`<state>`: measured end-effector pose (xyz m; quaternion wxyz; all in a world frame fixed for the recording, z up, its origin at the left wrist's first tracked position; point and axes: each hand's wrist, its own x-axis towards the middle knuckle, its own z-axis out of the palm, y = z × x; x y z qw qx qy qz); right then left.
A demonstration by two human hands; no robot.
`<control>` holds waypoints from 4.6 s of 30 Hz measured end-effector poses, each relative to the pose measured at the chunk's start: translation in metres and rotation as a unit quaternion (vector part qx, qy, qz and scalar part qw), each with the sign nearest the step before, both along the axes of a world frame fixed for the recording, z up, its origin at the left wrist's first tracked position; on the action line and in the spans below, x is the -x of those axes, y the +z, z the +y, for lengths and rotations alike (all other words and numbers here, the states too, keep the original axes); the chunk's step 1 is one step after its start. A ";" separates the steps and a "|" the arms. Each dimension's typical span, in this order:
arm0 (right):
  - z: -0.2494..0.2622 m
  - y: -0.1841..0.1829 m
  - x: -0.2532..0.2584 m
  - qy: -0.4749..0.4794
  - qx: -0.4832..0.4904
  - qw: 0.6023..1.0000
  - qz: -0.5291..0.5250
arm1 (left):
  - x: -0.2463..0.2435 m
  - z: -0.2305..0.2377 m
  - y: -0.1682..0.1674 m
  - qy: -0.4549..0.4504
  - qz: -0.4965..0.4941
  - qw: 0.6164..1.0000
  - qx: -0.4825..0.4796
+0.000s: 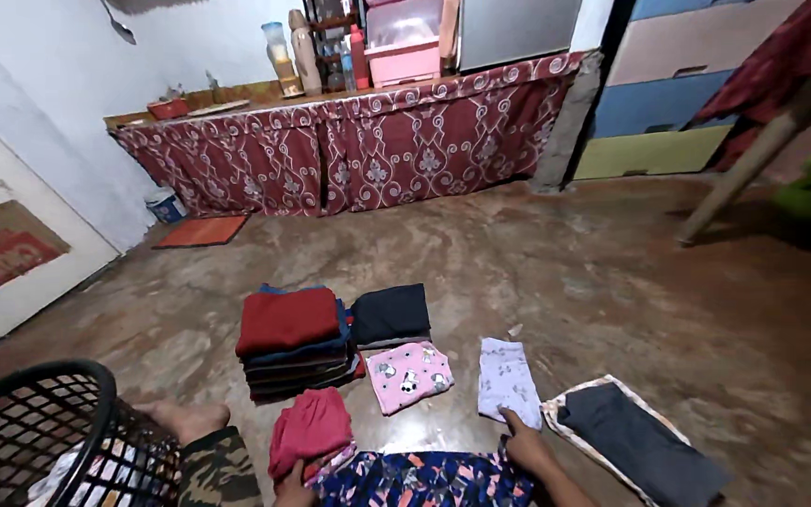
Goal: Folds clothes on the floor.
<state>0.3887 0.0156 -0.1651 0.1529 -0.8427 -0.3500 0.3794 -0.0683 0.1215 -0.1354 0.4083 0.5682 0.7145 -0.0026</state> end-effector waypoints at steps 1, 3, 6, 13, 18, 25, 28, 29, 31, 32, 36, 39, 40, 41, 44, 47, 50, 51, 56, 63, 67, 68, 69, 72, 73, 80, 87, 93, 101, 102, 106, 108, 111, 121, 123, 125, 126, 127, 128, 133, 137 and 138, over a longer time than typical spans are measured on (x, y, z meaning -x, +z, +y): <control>0.003 -0.002 -0.003 -0.011 -0.007 1.000 -0.005 | 0.003 0.007 -0.001 0.016 -0.014 1.000 -0.011; 0.006 -0.007 -0.007 -0.037 -0.024 0.999 -0.011 | 0.009 0.017 -0.004 0.047 -0.035 0.998 -0.038; 0.004 -0.002 -0.010 -0.062 -0.060 0.996 -0.002 | 0.011 0.015 -0.002 0.073 -0.048 0.993 -0.081; -0.038 0.051 -0.039 -0.155 -0.239 0.951 0.118 | 0.032 -0.041 0.031 0.087 -0.234 0.950 -0.190; -0.064 0.060 -0.056 -0.195 -0.425 0.840 0.277 | 0.040 -0.058 0.055 0.027 -0.361 0.903 -0.231; -0.075 0.022 -0.064 -0.141 -0.143 0.978 0.061 | 0.022 -0.059 0.027 -0.095 0.020 0.992 -0.086; -0.073 0.019 -0.059 -0.135 -0.043 0.990 -0.028 | 0.005 -0.062 0.016 -0.073 0.078 0.989 -0.101; -0.072 0.023 -0.057 -0.139 -0.023 0.989 -0.038 | 0.001 -0.064 0.014 -0.064 0.075 0.988 -0.116; -0.072 0.025 -0.056 -0.140 0.016 0.989 -0.043 | -0.002 -0.067 0.011 -0.045 0.076 0.987 -0.134; -0.072 0.025 -0.056 -0.138 0.032 0.989 -0.045 | -0.002 -0.068 0.011 -0.039 0.083 0.986 -0.139; -0.069 0.026 -0.053 -0.116 0.097 0.986 -0.066 | -0.008 -0.076 0.019 -0.134 0.111 0.967 -0.187; -0.066 0.029 -0.050 -0.119 0.118 0.983 -0.077 | -0.020 -0.085 0.017 -0.258 0.112 0.946 -0.163; -0.066 0.030 -0.050 -0.123 0.116 0.983 -0.077 | -0.022 -0.086 0.012 -0.282 0.122 0.941 -0.144; -0.066 0.032 -0.050 -0.126 0.111 0.983 -0.074 | -0.023 -0.086 0.007 -0.297 0.133 0.937 -0.130; -0.068 0.037 -0.051 -0.126 0.082 0.988 -0.039 | -0.020 -0.079 -0.005 -0.310 0.153 0.930 -0.125; -0.069 0.036 -0.056 -0.150 0.033 0.988 -0.004 | -0.019 -0.076 -0.007 -0.310 0.149 0.930 -0.129; -0.069 0.037 -0.057 -0.154 0.026 0.988 0.005 | -0.017 -0.074 -0.010 -0.310 0.137 0.932 -0.128; -0.068 0.035 -0.058 -0.144 0.035 0.989 0.007 | -0.015 -0.074 -0.010 -0.309 0.129 0.933 -0.129; -0.068 0.026 -0.062 -0.194 -0.031 0.979 0.061 | -0.012 -0.071 0.003 -0.264 0.074 0.956 -0.108; -0.082 0.029 -0.064 -0.250 -0.103 0.959 0.081 | 0.003 -0.067 0.016 -0.275 0.030 0.956 -0.098; -0.078 0.024 -0.062 -0.207 -0.044 0.976 0.047 | -0.002 -0.068 0.020 -0.319 0.049 0.943 -0.083; -0.076 0.023 -0.062 -0.197 -0.032 0.979 0.039 | -0.004 -0.069 0.019 -0.329 0.058 0.940 -0.074; -0.075 0.023 -0.063 -0.189 -0.021 0.981 0.034 | -0.005 -0.069 0.015 -0.336 0.067 0.937 -0.066; -0.075 0.025 -0.062 -0.184 -0.029 0.982 0.024 | -0.009 -0.074 0.004 -0.341 0.102 0.931 -0.086; -0.075 0.027 -0.061 -0.187 -0.033 0.982 0.014 | -0.013 -0.077 0.005 -0.334 0.104 0.931 -0.105; -0.046 0.065 0.020 -0.071 -0.051 0.990 -0.113 | -0.116 -0.090 0.008 -0.389 0.043 0.899 -0.196; -0.043 -0.030 0.119 -0.066 -0.069 0.981 -0.171 | -0.190 -0.094 -0.065 -0.414 0.049 0.876 -0.243; -0.034 -0.040 0.066 -0.216 -0.029 0.950 -0.225 | -0.135 -0.061 -0.081 -0.328 0.107 0.870 -0.352; -0.026 -0.052 0.054 -0.233 -0.016 0.939 -0.251 | -0.027 -0.042 -0.071 -0.294 0.142 0.889 -0.322; -0.026 -0.049 0.052 -0.230 -0.017 0.943 -0.242 | -0.025 -0.041 -0.067 -0.295 0.142 0.892 -0.310; -0.030 -0.013 0.033 -0.251 -0.023 0.953 -0.171 | -0.027 -0.043 -0.063 -0.296 0.154 0.897 -0.291; -0.034 0.001 0.009 -0.297 -0.009 0.946 -0.129 | -0.028 -0.042 -0.063 -0.296 0.152 0.902 -0.276; -0.042 0.013 -0.017 -0.250 0.066 0.959 -0.114 | -0.036 -0.046 -0.055 -0.281 0.134 0.912 -0.267; -0.056 0.006 -0.045 -0.102 0.121 0.987 0.019 | -0.089 -0.083 -0.029 -0.311 0.082 0.917 -0.237; -0.060 0.014 -0.048 -0.122 0.085 0.989 0.018 | -0.089 -0.088 -0.030 -0.314 0.094 0.924 -0.197; -0.063 0.022 -0.054 -0.138 0.058 0.989 -0.005 | -0.089 -0.090 -0.027 -0.308 0.105 0.931 -0.167; -0.065 0.024 -0.056 -0.154 0.044 0.987 -0.017 | -0.087 -0.091 -0.025 -0.302 0.108 0.934 -0.159; -0.068 0.024 -0.059 -0.176 0.027 0.984 -0.027 | -0.086 -0.093 -0.022 -0.298 0.110 0.936 -0.150; -0.070 0.025 -0.061 -0.197 0.008 0.980 -0.040 | -0.085 -0.094 -0.019 -0.294 0.111 0.938 -0.148; -0.071 0.058 -0.039 -0.204 -0.165 0.964 -0.055 | -0.084 -0.097 -0.012 -0.271 0.078 0.946 -0.162; -0.065 0.075 0.022 -0.091 -0.260 0.961 -0.002 | -0.089 -0.093 -0.012 -0.223 -0.016 0.952 -0.208; -0.064 0.076 0.039 -0.060 -0.266 0.962 0.010 | -0.091 -0.093 -0.014 -0.202 -0.065 0.952 -0.220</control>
